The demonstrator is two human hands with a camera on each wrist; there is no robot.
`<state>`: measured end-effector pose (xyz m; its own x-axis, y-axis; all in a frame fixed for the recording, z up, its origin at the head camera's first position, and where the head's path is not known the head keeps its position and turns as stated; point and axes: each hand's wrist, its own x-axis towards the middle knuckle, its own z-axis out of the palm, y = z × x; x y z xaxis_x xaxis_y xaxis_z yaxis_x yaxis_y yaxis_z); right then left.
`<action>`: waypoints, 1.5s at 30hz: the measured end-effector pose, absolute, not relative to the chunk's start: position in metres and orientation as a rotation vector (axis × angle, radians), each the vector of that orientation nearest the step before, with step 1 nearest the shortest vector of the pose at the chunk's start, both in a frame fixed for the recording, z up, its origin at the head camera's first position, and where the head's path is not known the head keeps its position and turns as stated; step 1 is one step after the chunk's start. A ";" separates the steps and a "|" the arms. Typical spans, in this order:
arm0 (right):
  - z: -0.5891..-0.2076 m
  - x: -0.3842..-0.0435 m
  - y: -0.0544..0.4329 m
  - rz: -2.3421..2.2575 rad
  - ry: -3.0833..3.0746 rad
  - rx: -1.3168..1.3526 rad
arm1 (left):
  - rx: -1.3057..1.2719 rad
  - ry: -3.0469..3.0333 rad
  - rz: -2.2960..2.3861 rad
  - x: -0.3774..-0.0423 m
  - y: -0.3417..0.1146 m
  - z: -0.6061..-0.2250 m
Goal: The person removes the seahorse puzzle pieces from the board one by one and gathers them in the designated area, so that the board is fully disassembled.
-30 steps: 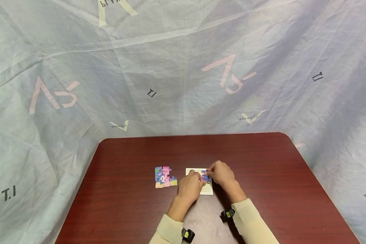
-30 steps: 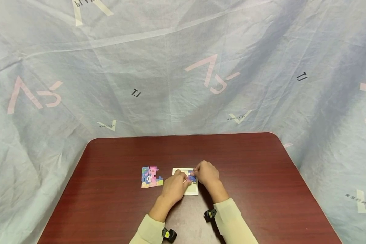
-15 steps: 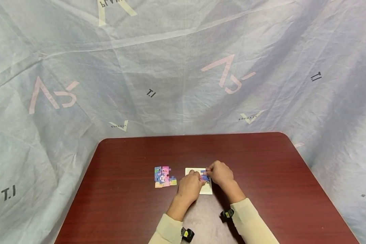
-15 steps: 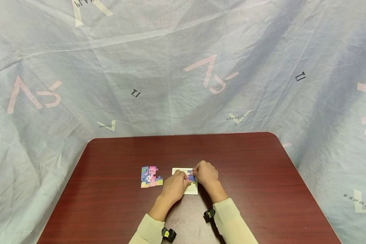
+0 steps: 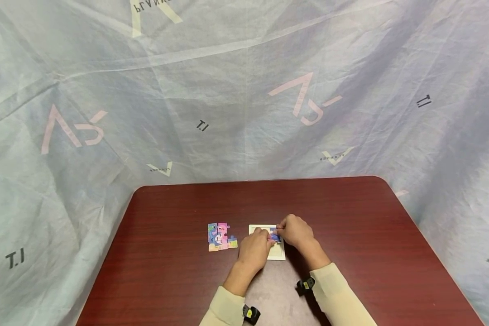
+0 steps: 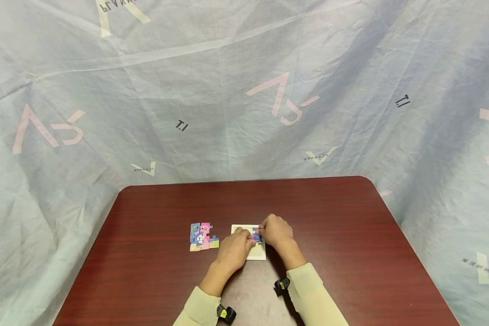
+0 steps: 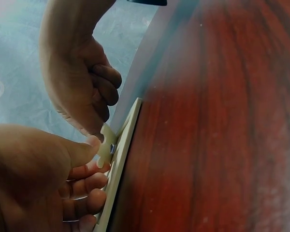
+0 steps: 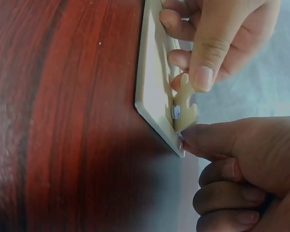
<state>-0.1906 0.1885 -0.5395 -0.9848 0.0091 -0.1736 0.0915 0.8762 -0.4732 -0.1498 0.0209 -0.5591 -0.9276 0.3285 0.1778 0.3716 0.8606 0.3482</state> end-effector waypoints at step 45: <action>-0.536 -0.198 0.189 -0.660 2.893 0.069 | -0.522 -2.927 -0.513 -0.162 0.026 -0.550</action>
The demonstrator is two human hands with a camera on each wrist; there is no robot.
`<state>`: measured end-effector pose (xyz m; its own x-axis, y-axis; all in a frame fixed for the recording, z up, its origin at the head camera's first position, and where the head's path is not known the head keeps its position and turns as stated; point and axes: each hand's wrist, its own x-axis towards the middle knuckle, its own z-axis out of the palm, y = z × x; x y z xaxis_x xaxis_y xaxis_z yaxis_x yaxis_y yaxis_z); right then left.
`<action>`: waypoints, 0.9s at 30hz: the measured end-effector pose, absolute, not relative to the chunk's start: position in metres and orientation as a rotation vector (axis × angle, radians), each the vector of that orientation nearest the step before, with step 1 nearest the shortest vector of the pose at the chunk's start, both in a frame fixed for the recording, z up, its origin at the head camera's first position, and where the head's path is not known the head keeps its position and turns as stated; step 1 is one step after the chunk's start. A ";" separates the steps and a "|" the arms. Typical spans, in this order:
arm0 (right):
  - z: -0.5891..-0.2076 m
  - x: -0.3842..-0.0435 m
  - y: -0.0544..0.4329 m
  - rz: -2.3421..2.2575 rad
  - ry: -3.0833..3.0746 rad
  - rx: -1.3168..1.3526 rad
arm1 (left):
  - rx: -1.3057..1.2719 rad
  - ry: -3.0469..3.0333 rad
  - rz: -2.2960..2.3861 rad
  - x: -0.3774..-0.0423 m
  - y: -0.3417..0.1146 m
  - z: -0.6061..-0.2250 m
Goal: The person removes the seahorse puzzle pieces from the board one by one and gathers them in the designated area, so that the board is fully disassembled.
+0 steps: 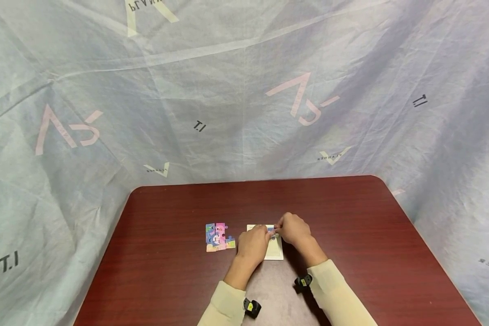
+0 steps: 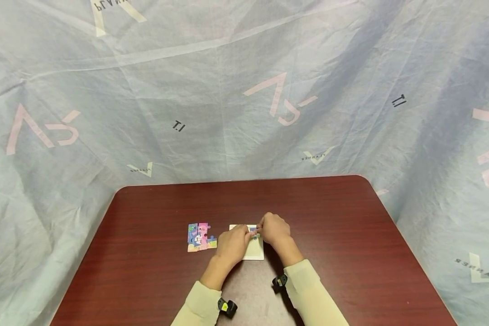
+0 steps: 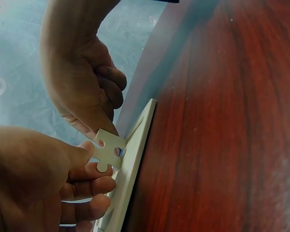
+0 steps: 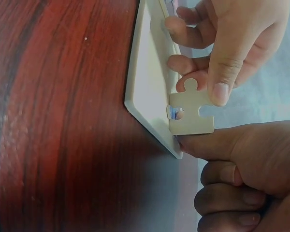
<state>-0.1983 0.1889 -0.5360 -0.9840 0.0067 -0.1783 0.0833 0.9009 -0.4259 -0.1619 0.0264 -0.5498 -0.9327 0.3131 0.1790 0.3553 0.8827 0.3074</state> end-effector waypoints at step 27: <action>-0.537 -0.194 0.191 -0.759 2.855 0.061 | -0.538 -2.847 -0.594 -0.161 0.027 -0.553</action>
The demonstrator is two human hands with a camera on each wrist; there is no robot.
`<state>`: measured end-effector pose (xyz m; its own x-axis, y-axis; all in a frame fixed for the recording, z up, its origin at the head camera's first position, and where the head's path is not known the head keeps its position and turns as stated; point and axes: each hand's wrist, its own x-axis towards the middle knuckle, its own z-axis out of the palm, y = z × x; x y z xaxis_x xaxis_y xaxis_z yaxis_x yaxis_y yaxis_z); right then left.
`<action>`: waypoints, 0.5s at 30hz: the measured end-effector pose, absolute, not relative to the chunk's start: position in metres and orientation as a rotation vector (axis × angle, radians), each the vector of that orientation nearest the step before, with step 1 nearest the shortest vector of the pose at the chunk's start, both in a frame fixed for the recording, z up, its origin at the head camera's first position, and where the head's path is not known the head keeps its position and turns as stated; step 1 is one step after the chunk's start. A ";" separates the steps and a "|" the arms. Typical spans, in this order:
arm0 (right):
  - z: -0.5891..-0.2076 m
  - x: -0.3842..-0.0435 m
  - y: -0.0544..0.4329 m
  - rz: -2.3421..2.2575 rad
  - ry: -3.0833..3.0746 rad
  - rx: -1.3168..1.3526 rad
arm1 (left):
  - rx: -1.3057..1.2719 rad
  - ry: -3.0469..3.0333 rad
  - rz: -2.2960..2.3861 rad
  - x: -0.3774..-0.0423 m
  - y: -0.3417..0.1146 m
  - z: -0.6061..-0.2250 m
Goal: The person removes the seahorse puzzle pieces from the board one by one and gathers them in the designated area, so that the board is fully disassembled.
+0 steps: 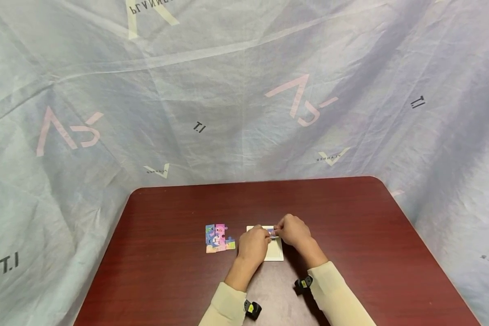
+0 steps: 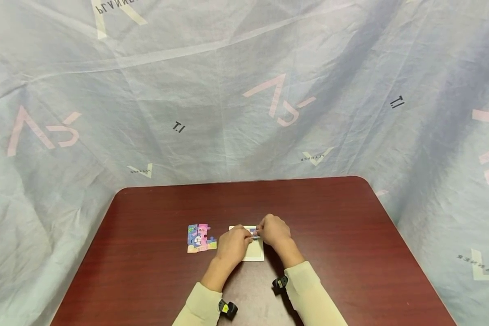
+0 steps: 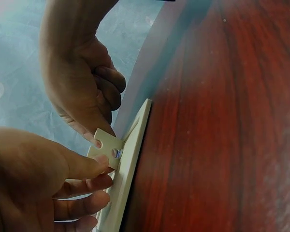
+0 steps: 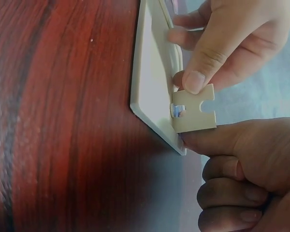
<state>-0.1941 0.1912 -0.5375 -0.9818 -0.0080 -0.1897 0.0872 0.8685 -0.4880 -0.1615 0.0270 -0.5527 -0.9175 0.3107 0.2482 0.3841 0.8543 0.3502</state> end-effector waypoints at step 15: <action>-0.539 -0.196 0.191 -0.734 2.851 0.087 | -0.585 -2.866 -0.404 -0.163 0.032 -0.553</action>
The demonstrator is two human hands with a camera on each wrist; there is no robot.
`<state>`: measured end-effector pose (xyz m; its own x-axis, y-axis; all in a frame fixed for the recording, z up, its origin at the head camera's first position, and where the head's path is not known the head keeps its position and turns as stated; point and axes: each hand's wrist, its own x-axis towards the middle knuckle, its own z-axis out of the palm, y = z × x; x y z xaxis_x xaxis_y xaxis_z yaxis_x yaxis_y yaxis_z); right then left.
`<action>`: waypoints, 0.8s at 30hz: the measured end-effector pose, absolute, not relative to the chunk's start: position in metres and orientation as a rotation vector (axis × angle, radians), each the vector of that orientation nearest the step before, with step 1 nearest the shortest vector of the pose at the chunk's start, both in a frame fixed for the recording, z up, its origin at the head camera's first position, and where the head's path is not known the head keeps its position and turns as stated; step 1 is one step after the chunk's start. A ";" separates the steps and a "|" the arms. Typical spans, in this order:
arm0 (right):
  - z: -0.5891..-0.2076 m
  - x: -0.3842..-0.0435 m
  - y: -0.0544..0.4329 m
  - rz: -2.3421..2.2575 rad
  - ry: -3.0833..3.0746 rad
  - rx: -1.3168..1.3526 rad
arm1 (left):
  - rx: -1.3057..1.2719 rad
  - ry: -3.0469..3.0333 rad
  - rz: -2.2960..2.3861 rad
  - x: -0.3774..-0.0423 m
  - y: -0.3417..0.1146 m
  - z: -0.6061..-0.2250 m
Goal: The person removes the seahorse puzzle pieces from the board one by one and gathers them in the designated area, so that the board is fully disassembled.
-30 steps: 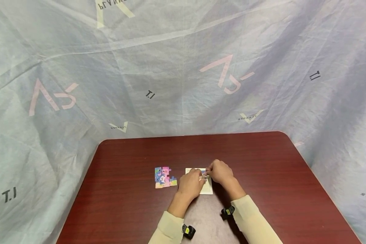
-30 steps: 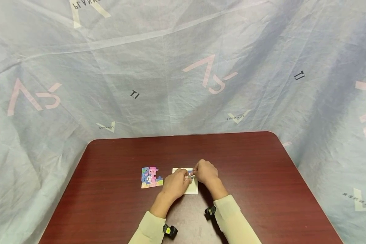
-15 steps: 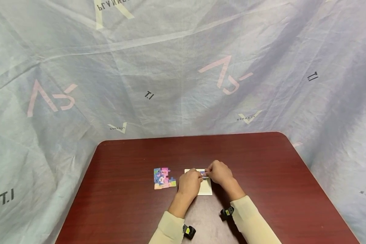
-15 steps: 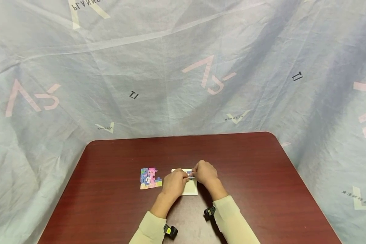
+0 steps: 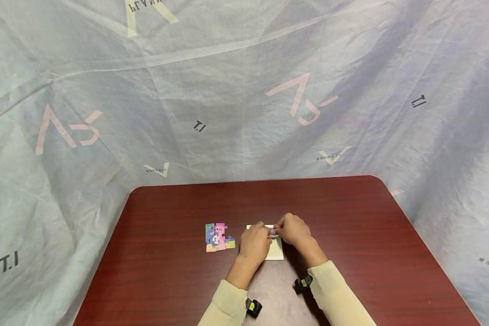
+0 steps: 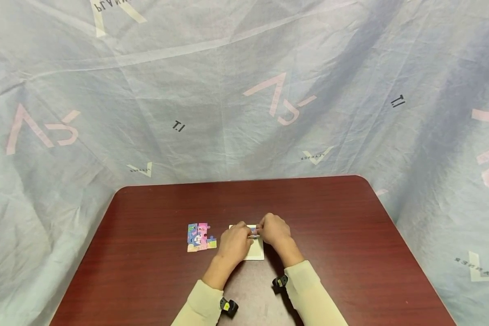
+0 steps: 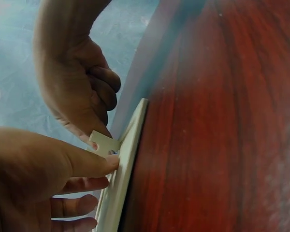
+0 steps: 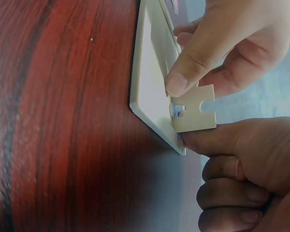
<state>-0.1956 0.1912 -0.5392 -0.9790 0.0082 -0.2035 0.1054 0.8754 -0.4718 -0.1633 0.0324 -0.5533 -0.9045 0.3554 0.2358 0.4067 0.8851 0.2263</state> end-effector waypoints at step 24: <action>-0.538 -0.196 0.190 -0.718 2.855 0.087 | -0.587 -2.881 -0.257 -0.162 0.038 -0.553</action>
<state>-0.1964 0.1902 -0.5379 -0.9790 0.0093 -0.2038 0.1046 0.8806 -0.4622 -0.1624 0.0380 -0.5531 -0.9037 0.3682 0.2184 0.4011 0.9067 0.1309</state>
